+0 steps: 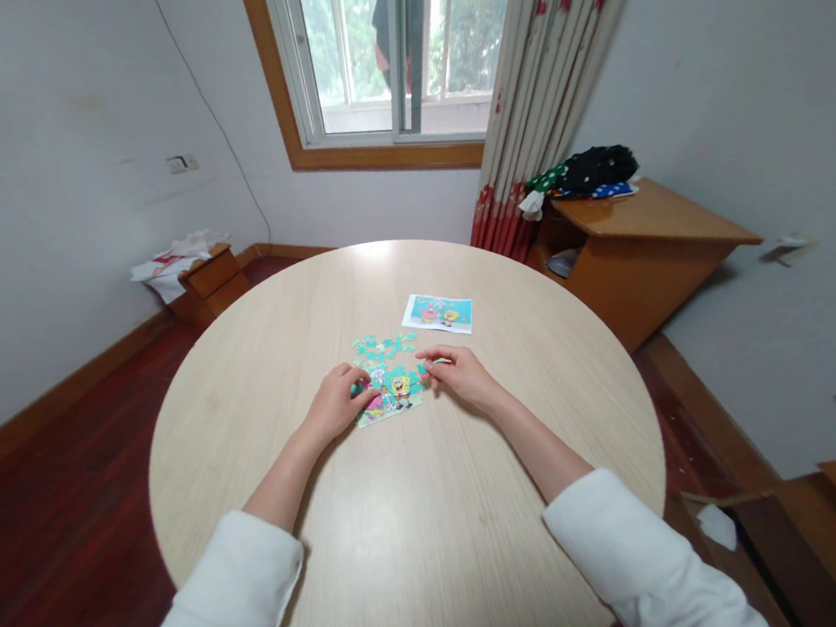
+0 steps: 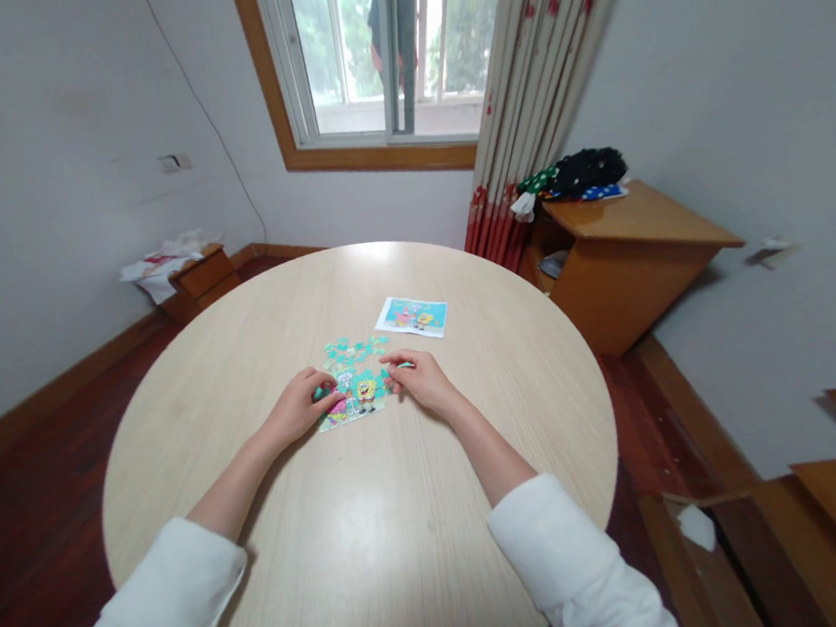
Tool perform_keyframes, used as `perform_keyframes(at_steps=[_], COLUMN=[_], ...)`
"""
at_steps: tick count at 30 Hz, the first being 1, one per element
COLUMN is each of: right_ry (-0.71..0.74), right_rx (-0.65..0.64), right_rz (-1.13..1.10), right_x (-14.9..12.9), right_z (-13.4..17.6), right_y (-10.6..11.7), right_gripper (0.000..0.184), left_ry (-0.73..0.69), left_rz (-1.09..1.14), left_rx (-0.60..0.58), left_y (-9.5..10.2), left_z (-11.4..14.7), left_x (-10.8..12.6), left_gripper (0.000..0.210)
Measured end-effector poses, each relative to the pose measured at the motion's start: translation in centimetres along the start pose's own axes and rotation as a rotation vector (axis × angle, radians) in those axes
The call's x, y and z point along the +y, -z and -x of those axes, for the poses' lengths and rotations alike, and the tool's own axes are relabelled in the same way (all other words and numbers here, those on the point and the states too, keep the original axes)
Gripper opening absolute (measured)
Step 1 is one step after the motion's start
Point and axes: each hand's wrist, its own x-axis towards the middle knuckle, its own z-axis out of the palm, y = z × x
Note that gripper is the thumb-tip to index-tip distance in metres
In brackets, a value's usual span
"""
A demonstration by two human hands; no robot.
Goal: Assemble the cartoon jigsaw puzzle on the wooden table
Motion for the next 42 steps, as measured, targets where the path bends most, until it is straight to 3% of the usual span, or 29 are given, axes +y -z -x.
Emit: perform_keyframes(at_steps=[7, 14, 28, 35, 42], right_ry=[0.058, -0.001, 0.151, 0.048, 0.126], right_rx=[0.004, -0.101, -0.125, -0.144, -0.215], right_rz=[0.016, -0.072, 0.078, 0.031, 0.157], right_x=[0.16, -0.23, -0.14, -0.28, 0.13], right_z=[-0.12, 0.41, 0.20, 0.43, 0.34], right_y=[0.21, -0.01, 0.21, 0.07, 0.06], right_gripper=[0.031, 0.034, 0.033, 0.040, 0.034], left_ry=[0.013, 0.016, 0.012, 0.007, 0.002], left_rz=[0.011, 0.023, 0.020, 0.032, 0.042], left_rx=[0.004, 0.013, 0.007, 0.014, 0.024], left_y=[-0.09, -0.15, -0.01, -0.10, -0.22], left_z=[-0.03, -0.05, -0.01, -0.02, -0.05], left_x=[-0.14, -0.18, -0.10, -0.21, -0.35], left_gripper=[0.021, 0.021, 0.021, 0.020, 0.019])
